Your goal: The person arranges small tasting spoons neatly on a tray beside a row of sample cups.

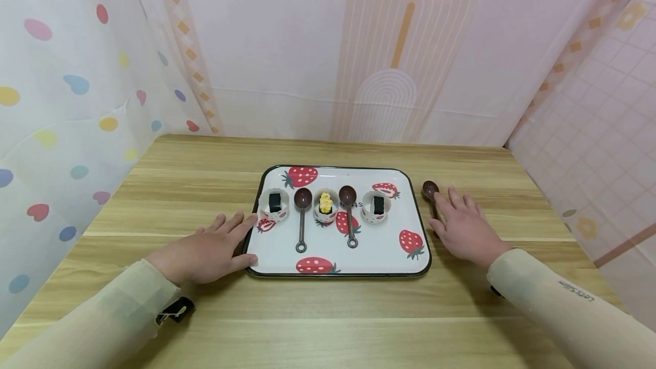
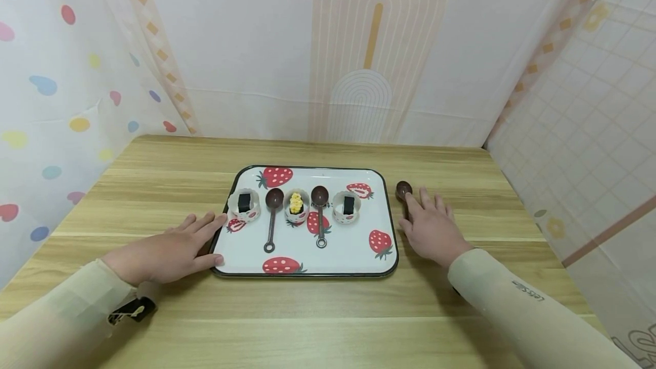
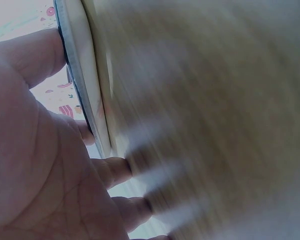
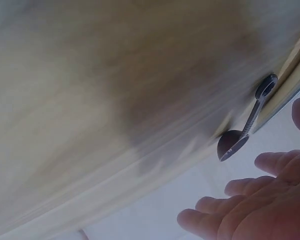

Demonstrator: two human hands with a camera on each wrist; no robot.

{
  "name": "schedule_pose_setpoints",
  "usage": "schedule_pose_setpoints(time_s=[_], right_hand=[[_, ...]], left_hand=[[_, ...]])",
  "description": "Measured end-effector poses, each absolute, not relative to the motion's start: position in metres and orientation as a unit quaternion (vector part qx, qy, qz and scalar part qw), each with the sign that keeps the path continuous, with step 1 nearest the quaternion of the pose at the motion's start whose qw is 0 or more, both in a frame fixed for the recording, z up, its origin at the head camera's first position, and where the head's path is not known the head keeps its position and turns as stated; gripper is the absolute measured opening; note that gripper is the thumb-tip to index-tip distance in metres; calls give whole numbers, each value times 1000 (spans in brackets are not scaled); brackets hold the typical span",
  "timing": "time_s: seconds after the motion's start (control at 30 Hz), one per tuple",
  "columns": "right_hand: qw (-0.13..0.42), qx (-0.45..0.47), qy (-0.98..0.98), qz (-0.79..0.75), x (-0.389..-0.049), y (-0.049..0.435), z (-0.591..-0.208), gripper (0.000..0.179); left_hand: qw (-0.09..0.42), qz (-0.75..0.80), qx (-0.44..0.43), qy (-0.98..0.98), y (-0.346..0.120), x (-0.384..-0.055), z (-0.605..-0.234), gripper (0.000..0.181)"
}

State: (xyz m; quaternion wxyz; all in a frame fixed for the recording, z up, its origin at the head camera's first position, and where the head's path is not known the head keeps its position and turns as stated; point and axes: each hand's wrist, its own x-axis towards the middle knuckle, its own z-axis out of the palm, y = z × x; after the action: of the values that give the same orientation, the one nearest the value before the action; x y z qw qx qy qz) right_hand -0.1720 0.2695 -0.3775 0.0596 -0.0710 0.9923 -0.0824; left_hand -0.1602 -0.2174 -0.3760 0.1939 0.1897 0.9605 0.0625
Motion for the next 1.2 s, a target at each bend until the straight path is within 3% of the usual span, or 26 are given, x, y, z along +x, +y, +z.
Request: schedule_pose_setpoints(time_s=[0.5,1.2], right_hand=[[46,-76,993,-74,-171,273,-382,66],[53,-62,994,-75,-176,273,-383,49]], left_hand=[[182,68,194,961,-217,-159,-377,93],[182,70,196,961,-216,-159,-377,93]])
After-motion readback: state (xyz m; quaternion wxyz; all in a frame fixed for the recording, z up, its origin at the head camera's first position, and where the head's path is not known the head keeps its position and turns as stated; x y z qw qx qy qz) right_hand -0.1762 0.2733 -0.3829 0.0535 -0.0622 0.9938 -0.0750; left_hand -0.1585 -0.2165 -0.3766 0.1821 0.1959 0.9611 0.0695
